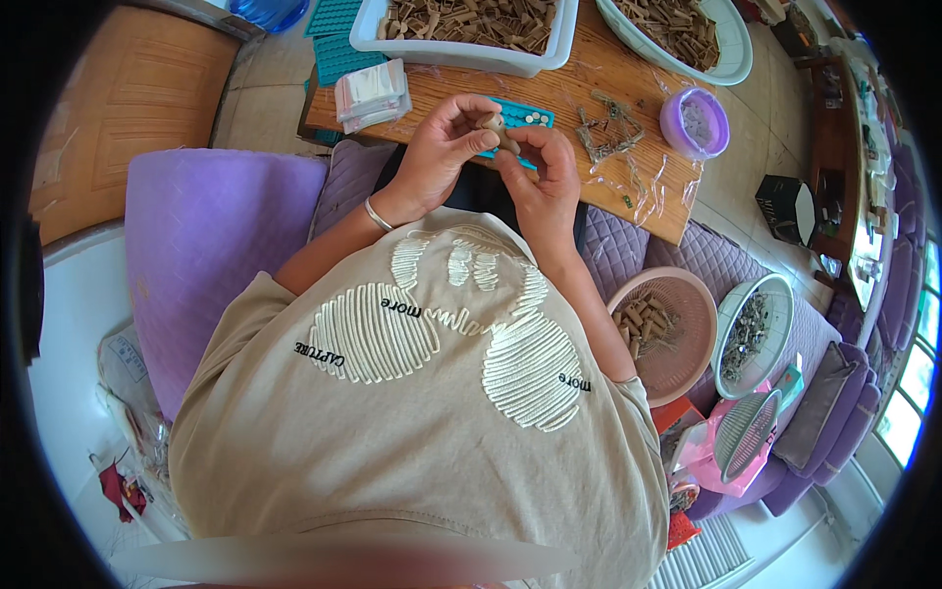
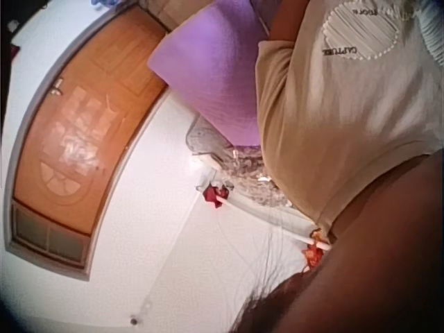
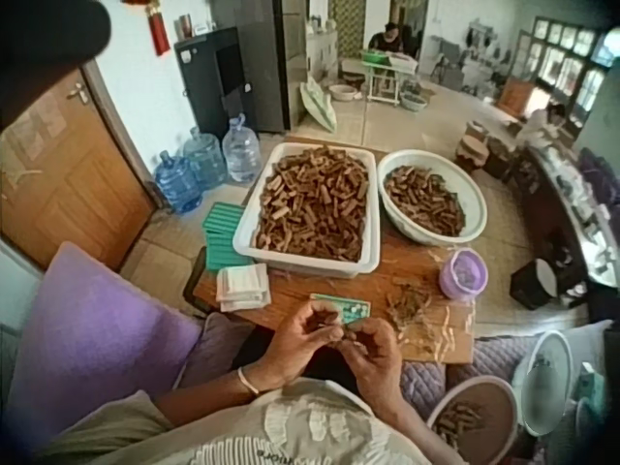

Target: The person assembles small objects by hand, inserting a small component into a wooden block and securing it.

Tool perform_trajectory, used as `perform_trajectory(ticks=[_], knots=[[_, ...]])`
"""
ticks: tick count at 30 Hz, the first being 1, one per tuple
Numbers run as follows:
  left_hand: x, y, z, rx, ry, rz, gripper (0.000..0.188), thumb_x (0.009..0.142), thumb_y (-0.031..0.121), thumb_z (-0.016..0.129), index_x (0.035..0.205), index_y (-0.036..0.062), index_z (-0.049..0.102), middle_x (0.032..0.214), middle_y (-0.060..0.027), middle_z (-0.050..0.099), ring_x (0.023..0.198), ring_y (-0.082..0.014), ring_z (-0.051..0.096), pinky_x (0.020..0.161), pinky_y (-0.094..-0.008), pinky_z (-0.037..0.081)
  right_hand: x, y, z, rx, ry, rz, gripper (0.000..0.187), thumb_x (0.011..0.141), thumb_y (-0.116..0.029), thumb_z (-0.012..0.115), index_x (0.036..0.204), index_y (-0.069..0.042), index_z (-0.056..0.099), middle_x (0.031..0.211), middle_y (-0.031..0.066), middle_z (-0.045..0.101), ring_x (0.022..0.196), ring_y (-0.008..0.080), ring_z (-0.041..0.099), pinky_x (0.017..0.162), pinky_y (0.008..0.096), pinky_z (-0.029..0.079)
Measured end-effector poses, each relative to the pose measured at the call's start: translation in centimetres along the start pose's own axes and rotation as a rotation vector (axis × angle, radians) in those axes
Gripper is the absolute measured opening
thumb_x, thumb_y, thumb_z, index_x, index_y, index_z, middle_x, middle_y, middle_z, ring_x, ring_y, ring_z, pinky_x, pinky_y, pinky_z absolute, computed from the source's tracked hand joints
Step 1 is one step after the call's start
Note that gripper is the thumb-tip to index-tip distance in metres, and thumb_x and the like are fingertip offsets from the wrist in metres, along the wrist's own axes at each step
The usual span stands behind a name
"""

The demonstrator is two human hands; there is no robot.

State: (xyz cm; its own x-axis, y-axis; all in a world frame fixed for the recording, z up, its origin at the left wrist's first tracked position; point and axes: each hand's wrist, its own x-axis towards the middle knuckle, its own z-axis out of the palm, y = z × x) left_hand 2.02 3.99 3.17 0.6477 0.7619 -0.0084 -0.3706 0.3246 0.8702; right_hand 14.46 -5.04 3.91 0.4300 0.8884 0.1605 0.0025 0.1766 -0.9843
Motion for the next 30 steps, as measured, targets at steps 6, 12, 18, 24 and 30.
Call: perform_trajectory(ticks=[6,12,18,24,30], knots=[[0.6,1.9,0.0,0.408,-0.174,0.091,0.039,0.081,0.011,0.073,0.117,0.0056,0.058,0.101,0.0001,0.060,0.095,-0.0109,0.058,0.082,-0.0242,0.050,-0.4,0.1,-1.7,-0.042,-0.028,0.038,0.028,0.082,-0.002,0.070,0.107,0.000,0.058,0.100,0.0064,0.057,0.088,0.0142,0.061,0.078,0.0270,0.052],[1.1,2.4,0.9,0.775,-0.235,0.179,0.030,0.081,0.009,0.073,0.109,0.0046,0.063,0.097,-0.0017,0.063,0.085,-0.0097,0.060,0.076,-0.0247,0.051,-0.5,-1.3,-2.4,-0.758,-0.039,-0.254,0.029,0.080,-0.009,0.070,0.106,-0.001,0.060,0.089,0.0177,0.062,0.079,0.0319,0.063,0.068,0.0383,0.051],[0.8,-1.4,1.5,0.455,-0.181,-0.130,0.026,0.084,0.011,0.071,0.106,0.0022,0.061,0.087,-0.0018,0.063,0.082,-0.0084,0.060,0.074,-0.0235,0.050,-1.8,-0.1,-4.3,-0.791,-0.032,-0.162,0.026,0.081,-0.014,0.069,0.103,-0.003,0.061,0.085,0.0152,0.064,0.076,0.0362,0.062,0.064,0.0436,0.049],[1.8,-2.8,2.2,0.002,-0.109,-0.312,0.026,0.093,0.009,0.058,0.119,0.0041,0.057,0.110,-0.0060,0.058,0.103,-0.0128,0.057,0.091,-0.0273,0.050,4.2,-3.2,-12.9,-0.820,0.108,0.005,0.024,0.078,-0.012,0.070,0.101,-0.005,0.066,0.089,0.0140,0.066,0.080,0.0311,0.063,0.073,0.0380,0.050],[3.0,-2.0,1.8,-0.354,-0.022,-0.475,0.030,0.094,0.011,0.056,0.124,0.0044,0.055,0.113,-0.0063,0.059,0.104,-0.0155,0.058,0.095,-0.0322,0.049,13.2,-0.1,-24.8,-1.284,0.054,0.049,0.021,0.077,-0.008,0.067,0.099,-0.008,0.066,0.093,0.0160,0.067,0.087,0.0334,0.064,0.075,0.0408,0.050]])
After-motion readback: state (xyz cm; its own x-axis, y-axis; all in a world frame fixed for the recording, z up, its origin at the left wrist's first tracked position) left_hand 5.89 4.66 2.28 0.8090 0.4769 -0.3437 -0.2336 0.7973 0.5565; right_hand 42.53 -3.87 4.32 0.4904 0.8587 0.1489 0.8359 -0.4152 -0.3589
